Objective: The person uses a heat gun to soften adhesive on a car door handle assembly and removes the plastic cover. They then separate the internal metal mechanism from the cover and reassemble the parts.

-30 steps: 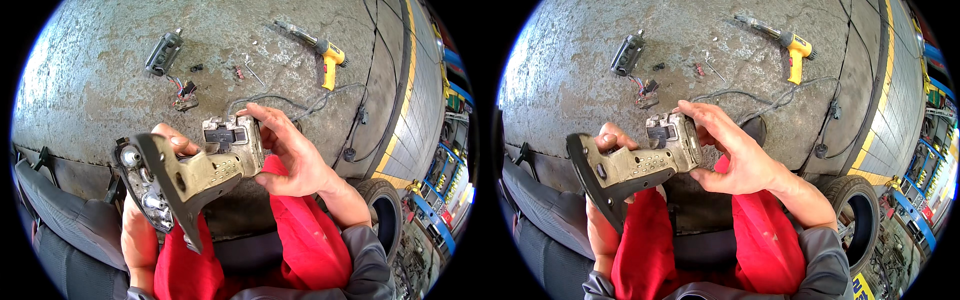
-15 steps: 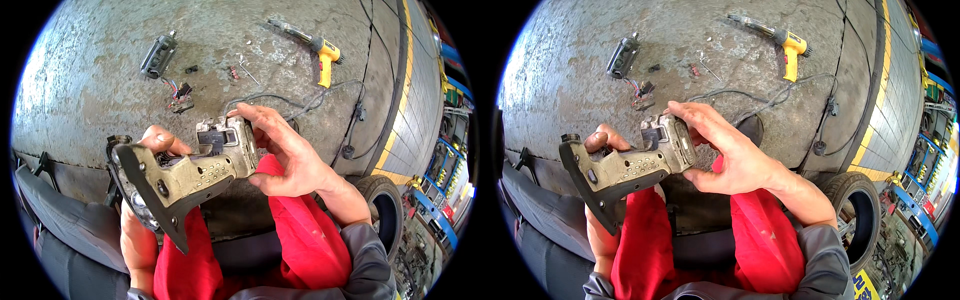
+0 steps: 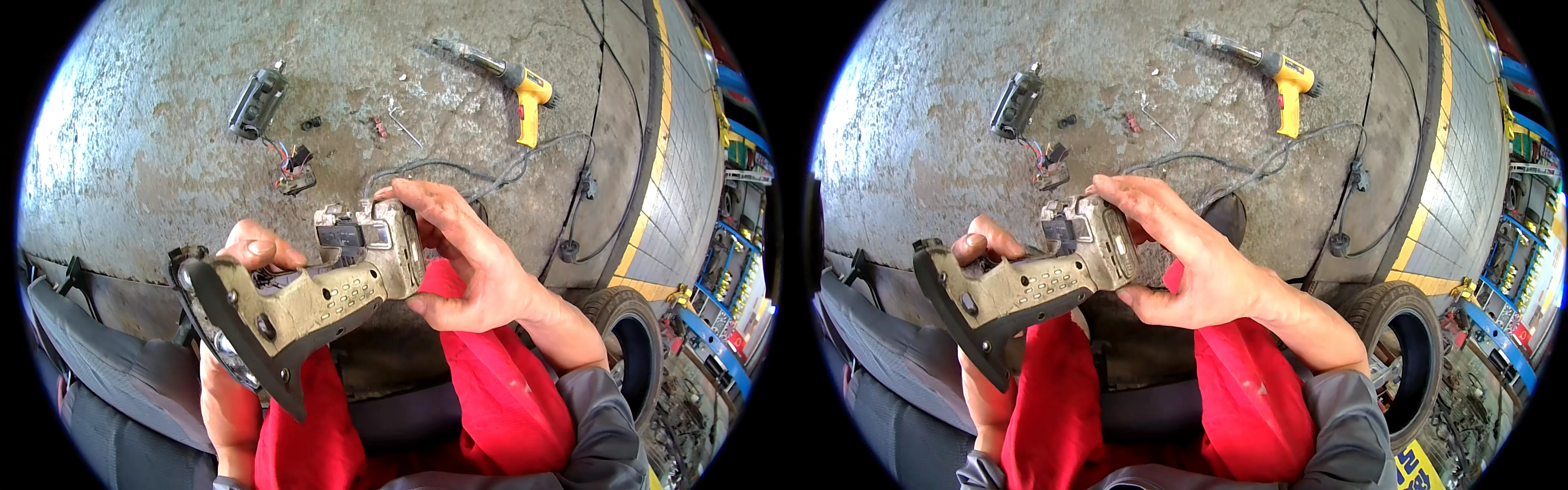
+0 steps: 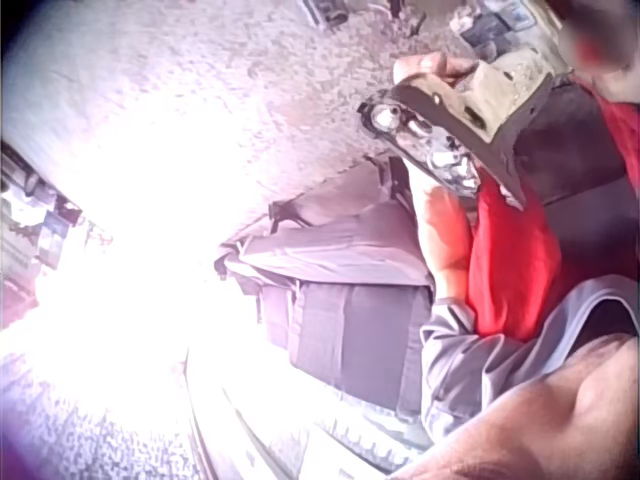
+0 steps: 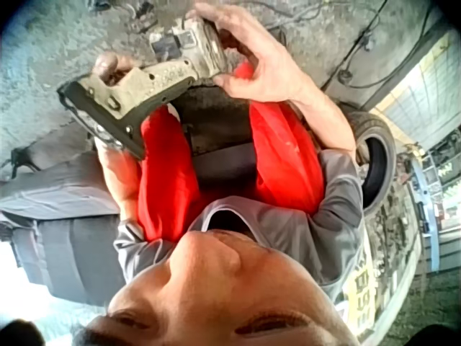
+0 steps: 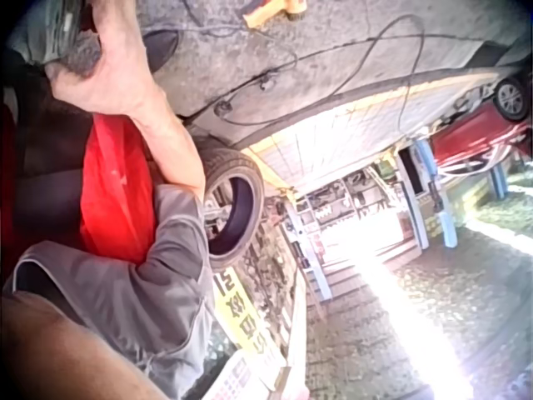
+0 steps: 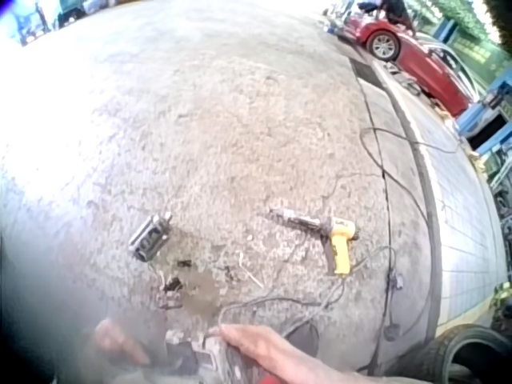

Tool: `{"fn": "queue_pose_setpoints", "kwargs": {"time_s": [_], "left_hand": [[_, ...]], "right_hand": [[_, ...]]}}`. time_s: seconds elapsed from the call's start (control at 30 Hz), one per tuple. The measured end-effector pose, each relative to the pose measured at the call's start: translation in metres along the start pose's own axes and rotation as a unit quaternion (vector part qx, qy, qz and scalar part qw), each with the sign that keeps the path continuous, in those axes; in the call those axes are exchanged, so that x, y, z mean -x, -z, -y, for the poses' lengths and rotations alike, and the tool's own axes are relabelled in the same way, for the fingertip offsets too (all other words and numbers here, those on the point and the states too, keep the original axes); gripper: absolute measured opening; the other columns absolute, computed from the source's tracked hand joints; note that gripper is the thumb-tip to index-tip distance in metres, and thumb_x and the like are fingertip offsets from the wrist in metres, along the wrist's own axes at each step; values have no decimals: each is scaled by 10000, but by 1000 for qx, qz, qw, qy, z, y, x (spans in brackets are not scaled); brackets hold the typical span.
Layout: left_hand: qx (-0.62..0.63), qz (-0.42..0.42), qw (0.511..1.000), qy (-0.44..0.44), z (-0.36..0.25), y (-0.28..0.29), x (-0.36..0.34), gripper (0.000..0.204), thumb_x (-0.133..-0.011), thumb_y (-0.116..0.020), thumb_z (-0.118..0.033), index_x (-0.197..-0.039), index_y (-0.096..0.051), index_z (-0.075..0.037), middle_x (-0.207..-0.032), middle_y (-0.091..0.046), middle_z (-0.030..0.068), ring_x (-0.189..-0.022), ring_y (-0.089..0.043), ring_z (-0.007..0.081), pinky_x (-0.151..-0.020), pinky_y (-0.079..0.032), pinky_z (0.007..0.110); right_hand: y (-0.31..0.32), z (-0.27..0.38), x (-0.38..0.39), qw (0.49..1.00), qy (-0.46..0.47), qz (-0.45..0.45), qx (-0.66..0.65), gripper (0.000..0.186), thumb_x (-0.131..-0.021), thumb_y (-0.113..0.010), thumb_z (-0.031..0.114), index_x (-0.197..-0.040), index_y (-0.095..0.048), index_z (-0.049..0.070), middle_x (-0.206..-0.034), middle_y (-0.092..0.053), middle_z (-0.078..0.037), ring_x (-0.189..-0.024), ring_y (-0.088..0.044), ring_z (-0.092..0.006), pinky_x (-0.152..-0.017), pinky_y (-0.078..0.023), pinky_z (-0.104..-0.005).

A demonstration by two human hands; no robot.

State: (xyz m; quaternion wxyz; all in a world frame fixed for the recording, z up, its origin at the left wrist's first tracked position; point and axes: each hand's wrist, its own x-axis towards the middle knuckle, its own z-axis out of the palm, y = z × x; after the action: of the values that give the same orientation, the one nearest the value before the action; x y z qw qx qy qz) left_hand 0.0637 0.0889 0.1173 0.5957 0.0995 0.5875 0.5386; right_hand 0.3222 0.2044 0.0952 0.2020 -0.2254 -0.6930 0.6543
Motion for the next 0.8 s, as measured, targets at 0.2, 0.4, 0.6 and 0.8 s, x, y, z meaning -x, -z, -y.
{"fn": "queue_pose_setpoints", "kwargs": {"time_s": [0.2,0.4,0.6,0.8], "left_hand": [[125,96,987,5,-11,3,-3,287,-953,-679,-251,-975,-657,34,-897,-696,181,-855,-723,258,-782,-629,368],[213,76,974,28,-25,-18,6,208,-926,-682,-142,-929,-645,63,-938,-703,228,-888,-737,292,-871,-645,387],[118,105,979,-129,-15,-19,18,96,-956,-743,-119,-1043,-709,-98,-1038,-663,161,-952,-648,241,-852,-586,357],[36,160,968,-191,-10,-8,23,207,-969,-768,-204,-1149,-701,-129,-1103,-652,153,-938,-615,215,-820,-550,330]], "right_hand": [[-2,11,-4,996,32,-24,83,1050,-697,-826,3,-1641,-367,-36,-1548,-538,-241,-1424,-507,-394,-1169,-450,-475],[-2,19,-2,994,59,-11,88,1034,-771,-832,-1,-1677,-334,7,-1636,-410,-212,-1501,-439,-404,-1219,-417,-454],[-1,23,1,993,85,-14,86,1022,-775,-838,-19,-1672,-348,10,-1617,-420,-211,-1477,-470,-391,-1193,-454,-441],[-3,22,1,991,111,-17,67,1021,-773,-843,-27,-1668,-353,6,-1613,-427,-210,-1462,-485,-391,-1179,-464,-441]]}}
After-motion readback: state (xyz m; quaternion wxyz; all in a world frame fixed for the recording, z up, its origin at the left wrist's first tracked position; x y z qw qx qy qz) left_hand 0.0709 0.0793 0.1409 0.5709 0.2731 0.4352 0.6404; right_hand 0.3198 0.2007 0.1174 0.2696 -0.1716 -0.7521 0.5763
